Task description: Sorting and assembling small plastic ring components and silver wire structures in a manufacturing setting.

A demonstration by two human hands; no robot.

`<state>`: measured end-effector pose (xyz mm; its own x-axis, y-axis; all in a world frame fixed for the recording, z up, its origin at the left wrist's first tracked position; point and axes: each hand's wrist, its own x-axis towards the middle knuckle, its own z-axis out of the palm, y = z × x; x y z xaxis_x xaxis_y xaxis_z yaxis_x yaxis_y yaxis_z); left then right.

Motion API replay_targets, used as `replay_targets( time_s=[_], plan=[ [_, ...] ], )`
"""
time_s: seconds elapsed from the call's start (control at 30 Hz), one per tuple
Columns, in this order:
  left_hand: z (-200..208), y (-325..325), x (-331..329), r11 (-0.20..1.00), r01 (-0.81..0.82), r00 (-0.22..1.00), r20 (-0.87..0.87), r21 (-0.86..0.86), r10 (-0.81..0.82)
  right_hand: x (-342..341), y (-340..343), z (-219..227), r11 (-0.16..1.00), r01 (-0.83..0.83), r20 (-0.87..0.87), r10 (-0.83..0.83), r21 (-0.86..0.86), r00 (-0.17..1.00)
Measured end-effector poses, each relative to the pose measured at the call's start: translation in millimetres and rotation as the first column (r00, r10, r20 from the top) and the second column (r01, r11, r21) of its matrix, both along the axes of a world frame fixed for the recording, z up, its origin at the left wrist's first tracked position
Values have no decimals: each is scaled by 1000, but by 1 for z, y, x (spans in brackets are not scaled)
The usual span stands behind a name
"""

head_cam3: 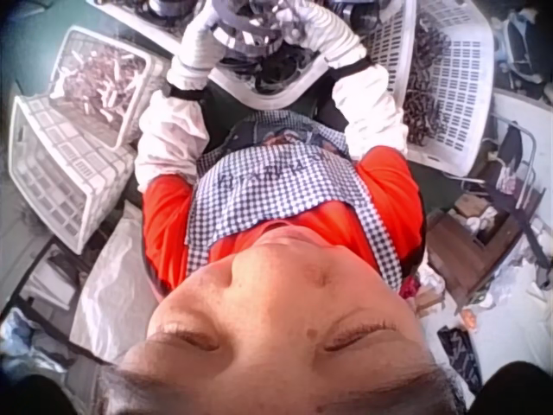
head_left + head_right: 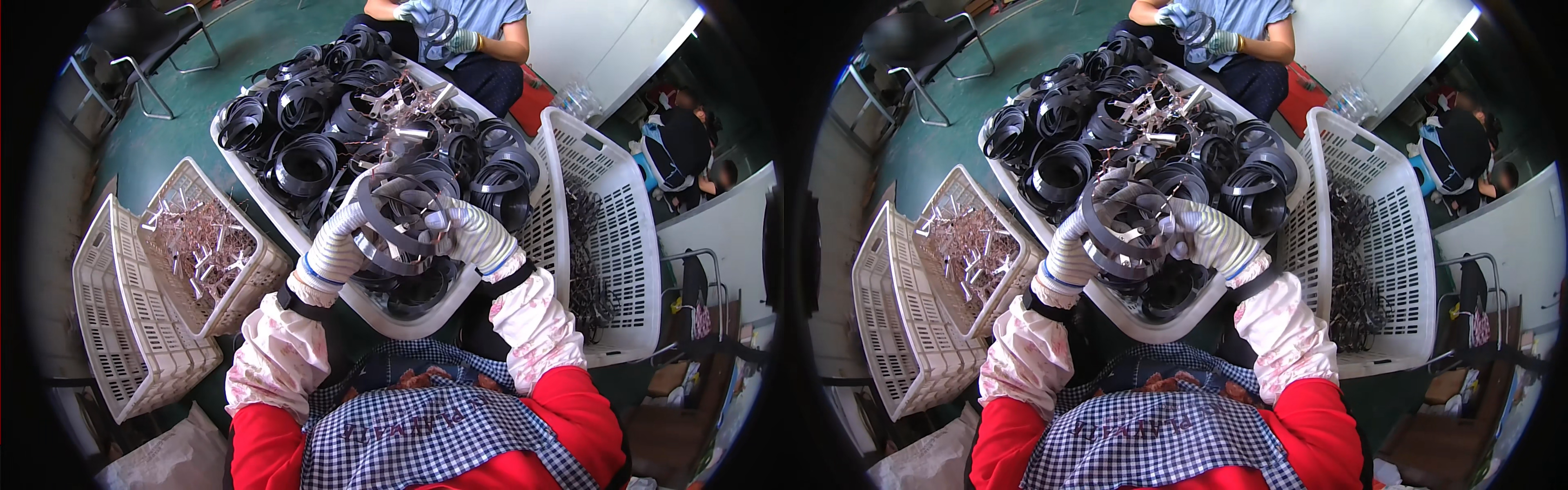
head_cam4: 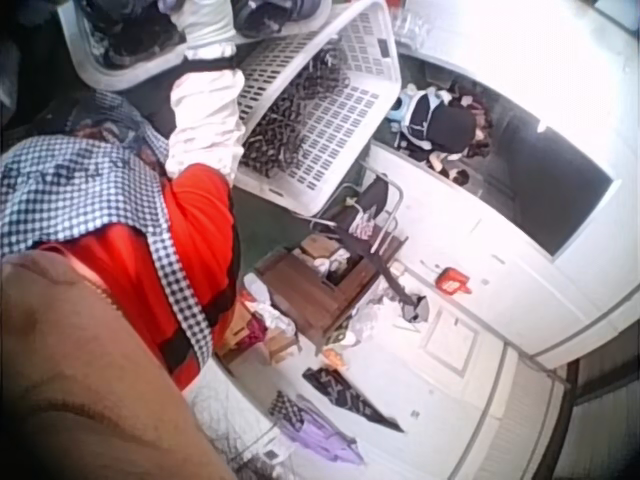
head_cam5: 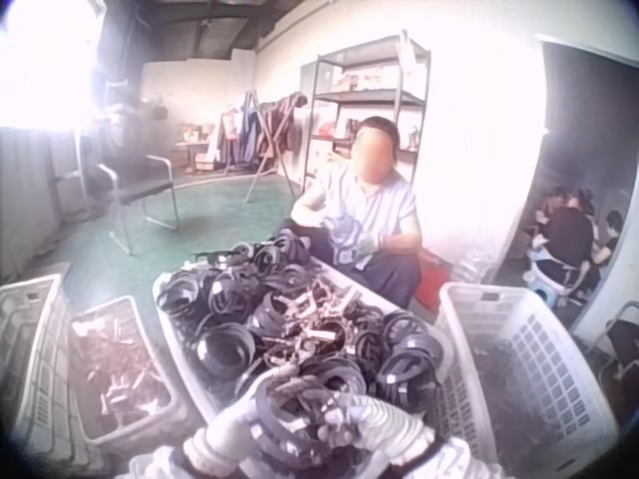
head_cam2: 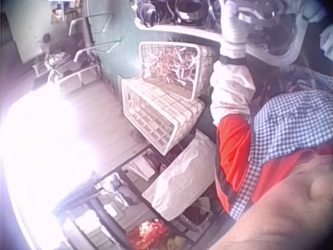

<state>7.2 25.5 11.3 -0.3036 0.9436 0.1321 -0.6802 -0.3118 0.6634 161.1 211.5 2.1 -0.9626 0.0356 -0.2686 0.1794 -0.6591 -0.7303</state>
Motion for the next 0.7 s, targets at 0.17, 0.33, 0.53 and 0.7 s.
replay_targets(
  time_s=[0.17,0.33,0.53,0.7],
  plan=[
    [-7,-2,-12,996,34,989,145,-85,-22,-5,-6,8,968,147,44,-159,204,986],
    [-14,-1,-16,977,44,999,13,-209,-42,-5,-8,20,797,275,76,-371,538,926],
    [-9,6,-5,964,-20,1000,13,-266,24,-2,0,16,676,265,-40,-329,688,944],
    [-5,4,-9,977,-47,999,-1,-206,48,-3,-2,17,724,309,31,-415,617,909]
  ],
)
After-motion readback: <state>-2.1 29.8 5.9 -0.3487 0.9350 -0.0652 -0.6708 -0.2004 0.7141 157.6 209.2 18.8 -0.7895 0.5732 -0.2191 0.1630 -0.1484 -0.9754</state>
